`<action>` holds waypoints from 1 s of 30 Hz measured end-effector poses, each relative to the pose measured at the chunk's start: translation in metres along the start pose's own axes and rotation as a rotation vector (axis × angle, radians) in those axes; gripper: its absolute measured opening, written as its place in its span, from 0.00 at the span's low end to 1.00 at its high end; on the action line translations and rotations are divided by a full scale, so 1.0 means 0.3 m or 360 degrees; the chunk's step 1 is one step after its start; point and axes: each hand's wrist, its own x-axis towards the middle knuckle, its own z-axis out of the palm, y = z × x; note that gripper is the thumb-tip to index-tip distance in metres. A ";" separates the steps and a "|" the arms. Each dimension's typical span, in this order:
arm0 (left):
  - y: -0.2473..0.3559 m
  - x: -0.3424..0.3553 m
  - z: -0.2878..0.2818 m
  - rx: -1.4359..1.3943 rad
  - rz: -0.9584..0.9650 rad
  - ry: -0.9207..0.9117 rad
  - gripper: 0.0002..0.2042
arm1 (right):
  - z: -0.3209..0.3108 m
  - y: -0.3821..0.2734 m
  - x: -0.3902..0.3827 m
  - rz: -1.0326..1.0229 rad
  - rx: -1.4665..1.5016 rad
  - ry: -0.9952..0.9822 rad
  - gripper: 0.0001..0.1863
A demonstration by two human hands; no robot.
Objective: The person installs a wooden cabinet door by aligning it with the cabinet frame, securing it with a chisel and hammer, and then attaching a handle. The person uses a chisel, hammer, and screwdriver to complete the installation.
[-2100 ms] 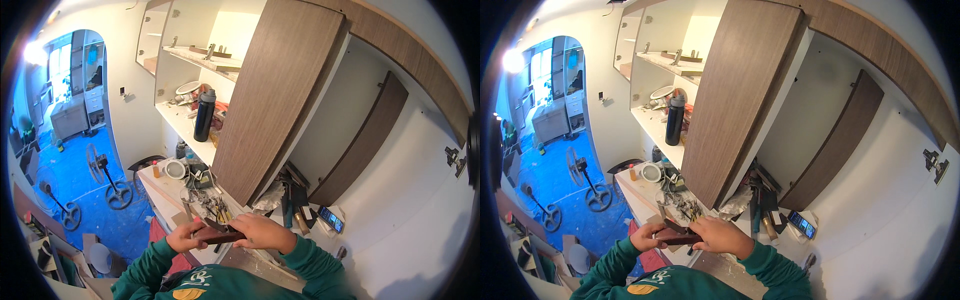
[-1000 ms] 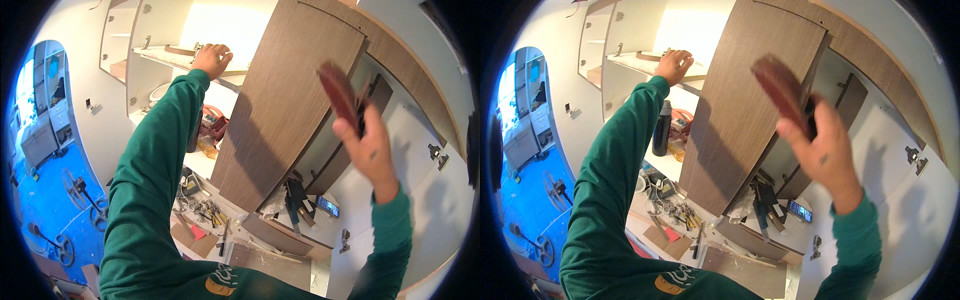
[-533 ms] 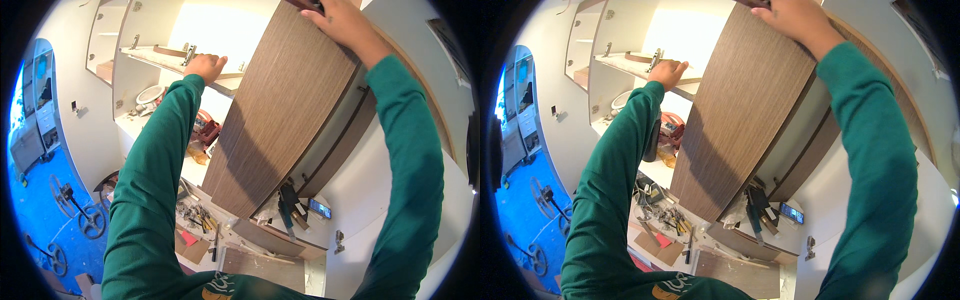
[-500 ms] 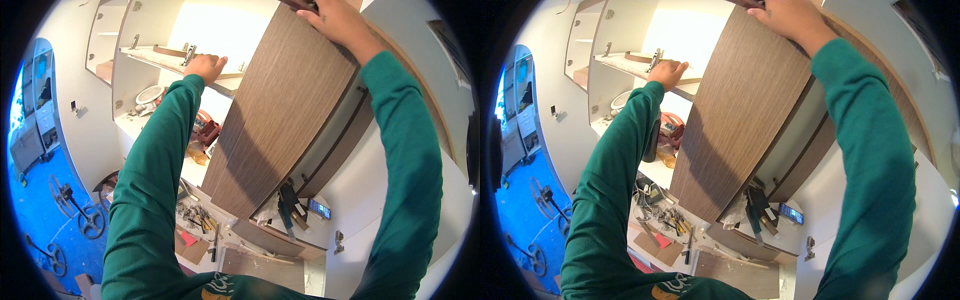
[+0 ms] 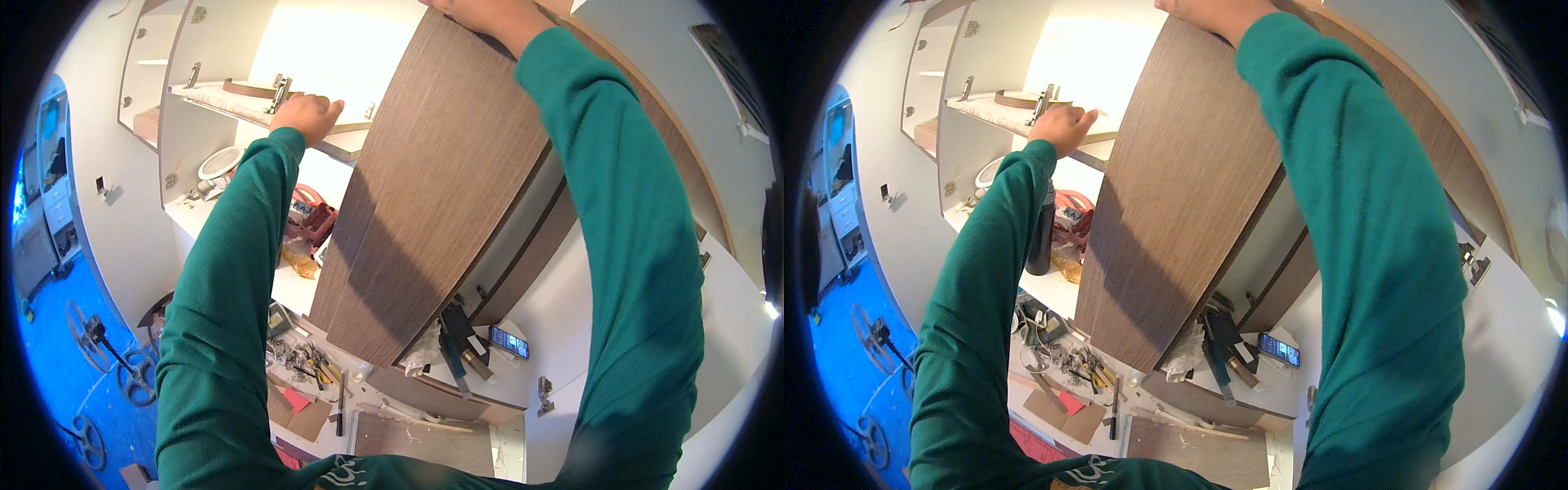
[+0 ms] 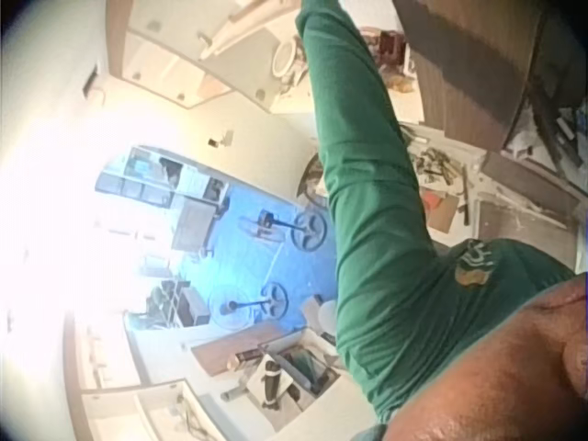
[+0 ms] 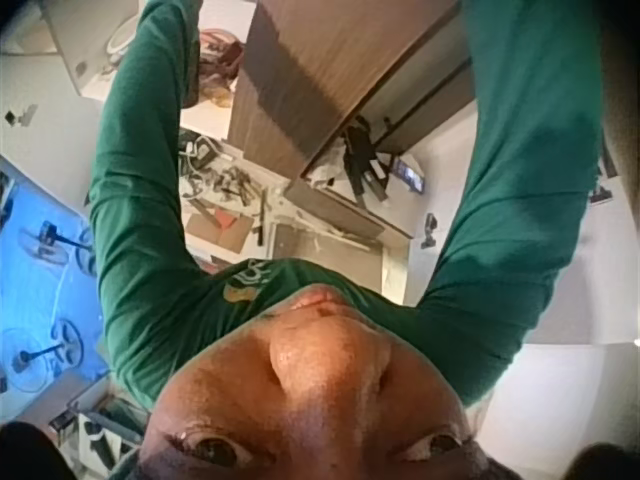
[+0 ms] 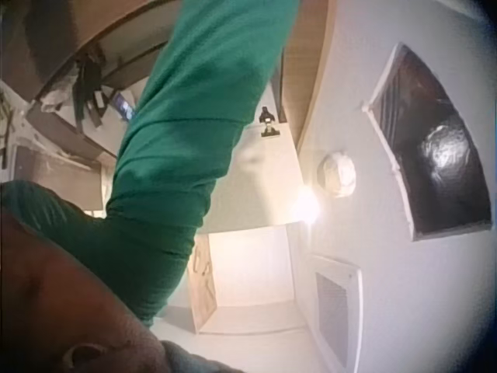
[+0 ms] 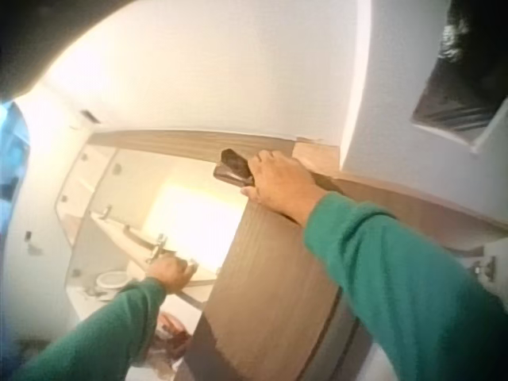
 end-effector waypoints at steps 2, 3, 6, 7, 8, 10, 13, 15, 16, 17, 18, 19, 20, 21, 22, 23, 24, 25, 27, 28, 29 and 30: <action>-0.016 0.002 -0.003 0.0012 -0.0002 0.0005 0.31 | -0.026 0.013 -0.004 0.0044 0.0031 -0.0090 0.25; -0.014 0.001 -0.005 0.0011 0.0000 0.0006 0.31 | -0.040 0.017 -0.009 0.0065 0.0041 -0.0141 0.26; -0.003 0.008 -0.011 0.0039 -0.0045 -0.0095 0.32 | -0.032 0.021 -0.015 -0.0008 -0.0018 -0.0091 0.26; -0.001 0.007 -0.008 0.0047 -0.0019 -0.0072 0.32 | -0.032 0.022 -0.017 0.0000 -0.0024 -0.0102 0.26; 0.001 0.004 -0.006 0.0055 0.0006 -0.0050 0.32 | -0.033 0.024 -0.018 0.0007 -0.0030 -0.0113 0.26; 0.002 0.004 -0.004 0.0077 0.0029 -0.0033 0.32 | -0.035 0.027 -0.025 0.0010 -0.0019 -0.0099 0.25; 0.000 0.004 -0.010 0.0130 0.0023 -0.0064 0.31 | -0.028 0.022 -0.032 -0.0013 0.0013 -0.0042 0.24; 0.005 0.003 -0.018 0.0186 0.0007 -0.0094 0.31 | -0.023 0.020 -0.037 -0.0046 0.0012 -0.0014 0.24; 0.009 -0.002 -0.022 0.0201 0.0014 -0.0090 0.31 | -0.020 0.022 -0.042 -0.0042 0.0011 -0.0016 0.24; 0.013 -0.009 -0.024 0.0216 0.0021 -0.0087 0.31 | -0.017 0.025 -0.049 -0.0039 0.0010 -0.0018 0.24; 0.030 -0.014 -0.027 0.0210 0.0043 -0.0078 0.31 | -0.032 0.030 -0.059 -0.0036 -0.0015 -0.0032 0.24; 0.046 -0.018 -0.032 0.0236 0.0117 -0.0074 0.31 | -0.055 0.043 -0.072 0.0014 -0.0024 -0.0067 0.24; 0.063 -0.021 -0.037 0.0259 0.0193 -0.0069 0.30 | -0.089 0.061 -0.090 0.0064 -0.0037 -0.0105 0.24; 0.058 -0.027 -0.050 0.0317 0.0239 -0.0065 0.29 | -0.103 0.078 -0.104 0.0112 -0.0014 -0.0115 0.25; 0.053 -0.025 -0.056 0.0336 0.0180 -0.0093 0.28 | -0.106 0.102 -0.124 0.0081 -0.0025 -0.0067 0.25; 0.046 -0.019 -0.063 0.0351 0.0124 -0.0120 0.27 | -0.107 0.132 -0.148 0.0051 -0.0040 -0.0020 0.25; 0.051 -0.024 -0.058 0.0361 0.0076 -0.0155 0.26 | -0.104 0.150 -0.183 0.0026 -0.0058 0.0014 0.25; 0.053 -0.030 -0.055 0.0424 0.0124 -0.0177 0.25 | -0.102 0.163 -0.211 0.0013 -0.0052 0.0012 0.25; 0.057 -0.032 -0.067 0.0547 0.0228 -0.0206 0.24 | -0.116 0.184 -0.259 -0.0011 -0.0052 0.0014 0.25; 0.054 -0.016 -0.052 0.0542 0.0187 -0.0228 0.23 | -0.125 0.194 -0.283 -0.0018 -0.0022 0.0012 0.26; 0.058 -0.011 -0.041 0.0527 0.0197 -0.0212 0.23 | -0.128 0.201 -0.311 -0.0024 0.0010 0.0011 0.26; 0.054 -0.015 -0.041 0.0518 0.0196 -0.0195 0.23 | -0.138 0.201 -0.329 -0.0035 0.0047 0.0018 0.26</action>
